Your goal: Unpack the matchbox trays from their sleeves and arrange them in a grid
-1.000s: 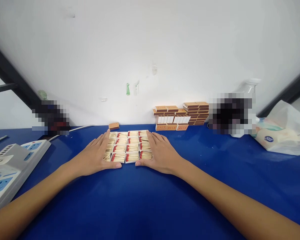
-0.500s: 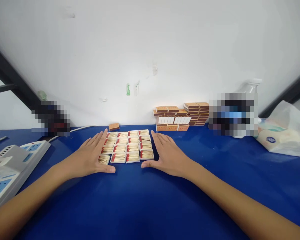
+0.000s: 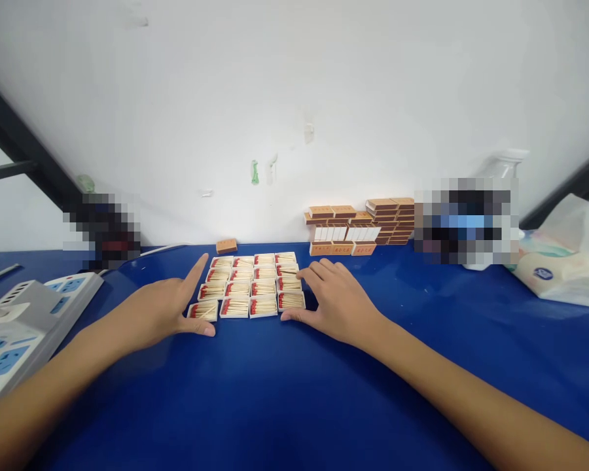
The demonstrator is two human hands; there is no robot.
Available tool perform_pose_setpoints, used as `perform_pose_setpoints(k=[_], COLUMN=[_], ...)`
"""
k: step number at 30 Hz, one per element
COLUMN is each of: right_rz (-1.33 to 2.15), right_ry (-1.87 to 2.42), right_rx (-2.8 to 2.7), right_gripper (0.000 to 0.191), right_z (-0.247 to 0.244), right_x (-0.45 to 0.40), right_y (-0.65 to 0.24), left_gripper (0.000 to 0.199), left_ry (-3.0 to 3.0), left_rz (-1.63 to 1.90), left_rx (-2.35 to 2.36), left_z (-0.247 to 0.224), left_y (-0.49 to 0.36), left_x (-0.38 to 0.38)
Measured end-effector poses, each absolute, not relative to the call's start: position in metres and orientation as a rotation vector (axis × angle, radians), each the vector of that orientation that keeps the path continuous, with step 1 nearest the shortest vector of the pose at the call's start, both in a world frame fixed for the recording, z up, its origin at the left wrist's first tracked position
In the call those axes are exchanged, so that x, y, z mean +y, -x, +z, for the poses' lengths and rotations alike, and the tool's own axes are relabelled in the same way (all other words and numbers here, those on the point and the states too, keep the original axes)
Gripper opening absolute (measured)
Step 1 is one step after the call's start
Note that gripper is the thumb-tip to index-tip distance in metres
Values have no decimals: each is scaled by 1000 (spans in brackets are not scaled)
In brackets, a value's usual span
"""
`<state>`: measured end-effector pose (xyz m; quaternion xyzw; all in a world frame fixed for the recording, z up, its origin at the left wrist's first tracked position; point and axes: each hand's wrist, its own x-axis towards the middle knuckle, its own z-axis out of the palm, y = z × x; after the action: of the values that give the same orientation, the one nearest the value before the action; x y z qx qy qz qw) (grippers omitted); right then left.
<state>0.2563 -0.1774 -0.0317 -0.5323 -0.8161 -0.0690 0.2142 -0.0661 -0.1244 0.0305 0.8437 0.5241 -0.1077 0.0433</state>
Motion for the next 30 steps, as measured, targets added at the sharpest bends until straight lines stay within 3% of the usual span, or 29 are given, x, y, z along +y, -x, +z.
perform_pose_setpoints(k=[8,14,19,21,24,30], right_rz=[167,192,200,164,100,31], right_ry=[1553,1566,1585,1583,1570,1587], right_rx=[-2202,-2185,-2188,-2195,-2182,-2168], right_gripper=[68,68,71,62,49,49], right_z=[-38,-38,-32,-30,-28,-26], right_x=[-177,-177,-175,-174,-173,-171], right_y=[-258,-257,-264,-268,-271,-275], left_gripper=[118,112,119,105,66,49], left_ry=[-2647,-2656,-2610,-2611,-2643,-2544], left_rz=[-247,-180,-94,54,375,406], left_rx=[1528,1513,1463,1428,1471,1495], left_z=[23,22,26,28,29,21], left_y=[64,64,69,70,67,46], left_x=[-120,-122,-119,-109,-78,-9])
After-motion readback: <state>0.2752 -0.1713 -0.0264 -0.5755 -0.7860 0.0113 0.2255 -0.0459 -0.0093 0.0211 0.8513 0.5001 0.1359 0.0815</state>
